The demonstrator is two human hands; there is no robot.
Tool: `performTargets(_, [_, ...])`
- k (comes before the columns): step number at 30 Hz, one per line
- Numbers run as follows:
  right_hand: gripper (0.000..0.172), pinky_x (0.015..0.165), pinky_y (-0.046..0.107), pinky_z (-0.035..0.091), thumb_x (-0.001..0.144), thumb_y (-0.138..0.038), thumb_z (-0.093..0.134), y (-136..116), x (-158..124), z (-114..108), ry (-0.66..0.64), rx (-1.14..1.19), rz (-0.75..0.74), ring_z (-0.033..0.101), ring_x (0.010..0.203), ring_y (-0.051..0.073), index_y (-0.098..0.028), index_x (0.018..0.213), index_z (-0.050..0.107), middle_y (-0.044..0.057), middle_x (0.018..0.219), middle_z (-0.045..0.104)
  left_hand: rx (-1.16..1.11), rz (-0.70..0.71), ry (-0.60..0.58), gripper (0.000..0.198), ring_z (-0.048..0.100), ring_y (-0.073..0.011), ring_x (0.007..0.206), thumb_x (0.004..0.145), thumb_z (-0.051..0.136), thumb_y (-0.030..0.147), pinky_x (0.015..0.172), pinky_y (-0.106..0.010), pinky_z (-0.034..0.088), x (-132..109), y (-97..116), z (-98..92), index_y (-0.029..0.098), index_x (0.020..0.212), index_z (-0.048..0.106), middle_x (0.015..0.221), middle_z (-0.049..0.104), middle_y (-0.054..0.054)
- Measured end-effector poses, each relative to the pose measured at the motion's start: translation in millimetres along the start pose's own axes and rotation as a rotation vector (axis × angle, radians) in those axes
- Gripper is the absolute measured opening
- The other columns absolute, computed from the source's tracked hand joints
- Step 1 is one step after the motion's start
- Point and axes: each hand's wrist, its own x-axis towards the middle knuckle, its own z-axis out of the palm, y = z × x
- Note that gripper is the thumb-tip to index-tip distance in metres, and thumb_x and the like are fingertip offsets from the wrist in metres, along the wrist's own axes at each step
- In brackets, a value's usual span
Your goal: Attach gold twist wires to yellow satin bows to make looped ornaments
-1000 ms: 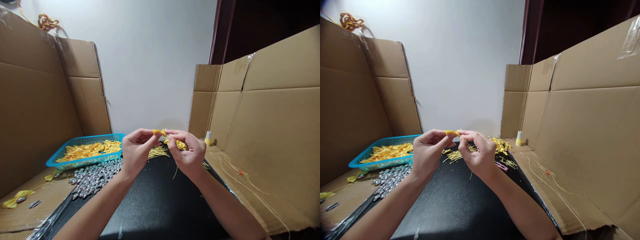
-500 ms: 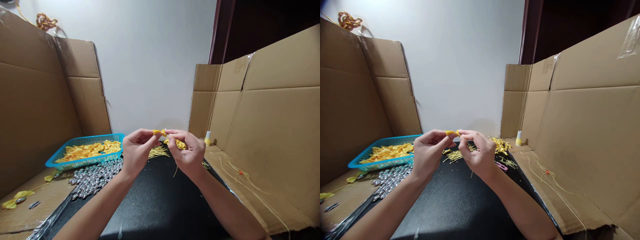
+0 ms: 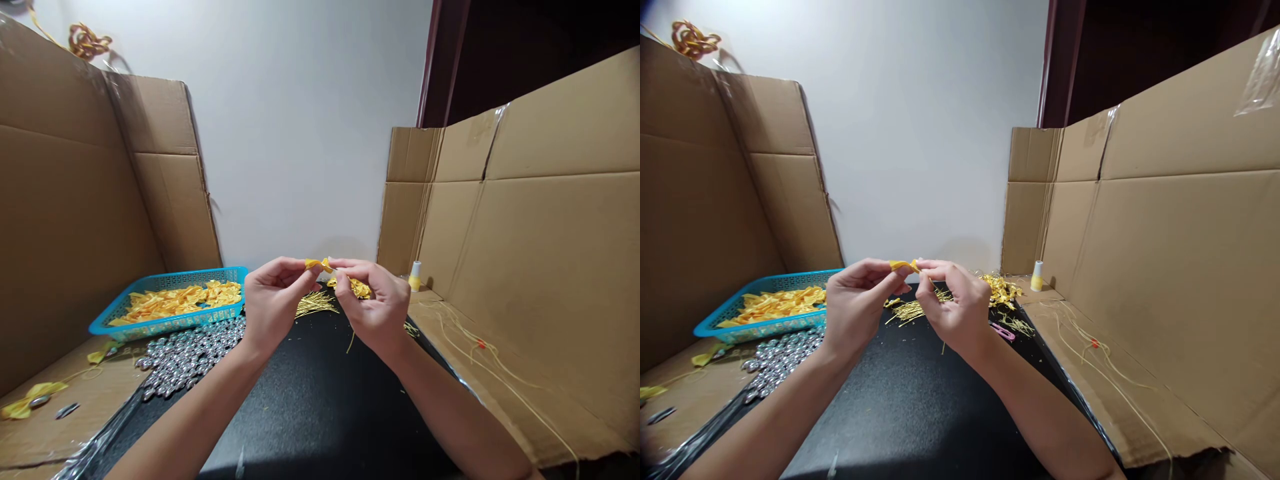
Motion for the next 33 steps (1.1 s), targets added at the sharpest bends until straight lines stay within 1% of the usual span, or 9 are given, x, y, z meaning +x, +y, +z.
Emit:
performTargets(8, [0.011, 0.072, 0.030, 0.062, 0.081, -0.016, 0.057, 0.6, -1.0, 0.8, 0.007, 0.014, 0.004, 0.074, 0.078, 0.015, -0.023, 0.075, 0.062, 0.002, 0.090, 0.077, -0.013, -0.004, -0.006, 0.009, 0.068, -0.0106, 0.049, 0.065, 0.079, 0.018, 0.048, -0.016, 0.060, 1.3, -1.6, -0.6, 0.019, 0.066, 0.071, 0.064, 0.074, 0.000])
performTargets(13, [0.011, 0.071, 0.031, 0.063, 0.081, -0.016, 0.057, 1.2, -0.9, 0.9, 0.007, 0.009, 0.006, 0.074, 0.077, 0.016, -0.024, 0.076, 0.062, 0.000, 0.089, 0.077, -0.016, 0.001, -0.004, 0.009, 0.068, -0.0107, 0.048, 0.065, 0.079, 0.017, 0.047, -0.017, 0.060, 1.2, -0.7, 0.8, 0.019, 0.064, 0.070, 0.063, 0.074, 0.001])
performTargets(16, [0.011, 0.071, 0.031, 0.063, 0.080, -0.015, 0.057, 2.1, -0.8, 1.0, 0.010, 0.007, -0.010, 0.073, 0.077, 0.016, -0.024, 0.075, 0.062, 0.001, 0.089, 0.077, -0.013, 0.006, -0.008, 0.009, 0.068, -0.0099, 0.048, 0.065, 0.078, 0.016, 0.048, -0.016, 0.059, 1.4, -1.0, 1.1, 0.020, 0.064, 0.070, 0.063, 0.074, 0.001])
performTargets(21, [0.013, 0.074, 0.032, 0.063, 0.081, -0.013, 0.056, 4.5, -2.9, 2.9, 0.020, -0.051, -0.070, 0.074, 0.081, 0.016, -0.025, 0.078, 0.061, 0.000, 0.091, 0.077, 0.021, 0.010, 0.003, 0.009, 0.068, -0.0115, 0.048, 0.065, 0.078, 0.019, 0.048, -0.019, 0.060, 1.5, -2.6, 0.8, 0.019, 0.064, 0.069, 0.063, 0.074, 0.000])
performTargets(25, [0.014, 0.076, 0.031, 0.062, 0.081, -0.011, 0.056, 6.6, -5.6, 5.8, 0.043, -0.070, -0.110, 0.074, 0.083, 0.016, -0.024, 0.080, 0.060, 0.002, 0.092, 0.077, 0.023, 0.008, 0.019, 0.009, 0.067, -0.0109, 0.048, 0.065, 0.078, 0.019, 0.049, -0.019, 0.060, 0.9, -3.4, 2.1, 0.019, 0.065, 0.069, 0.064, 0.074, 0.000])
performTargets(29, [0.014, 0.076, 0.031, 0.062, 0.080, -0.011, 0.057, 6.8, -5.9, 6.3, 0.047, -0.035, -0.095, 0.074, 0.081, 0.015, -0.024, 0.079, 0.060, 0.002, 0.090, 0.077, 0.005, 0.009, 0.022, 0.008, 0.067, -0.0097, 0.048, 0.065, 0.077, 0.017, 0.049, -0.017, 0.060, 0.0, -3.1, 3.3, 0.019, 0.065, 0.069, 0.064, 0.074, 0.000])
performTargets(33, [0.013, 0.075, 0.032, 0.063, 0.081, -0.013, 0.057, 6.3, -5.0, 5.5, 0.048, -0.015, -0.072, 0.074, 0.081, 0.016, -0.025, 0.078, 0.060, 0.001, 0.091, 0.077, 0.010, 0.012, 0.029, 0.008, 0.068, -0.0108, 0.050, 0.066, 0.077, 0.018, 0.050, -0.019, 0.061, -0.3, -2.8, 2.9, 0.019, 0.065, 0.069, 0.065, 0.075, 0.000])
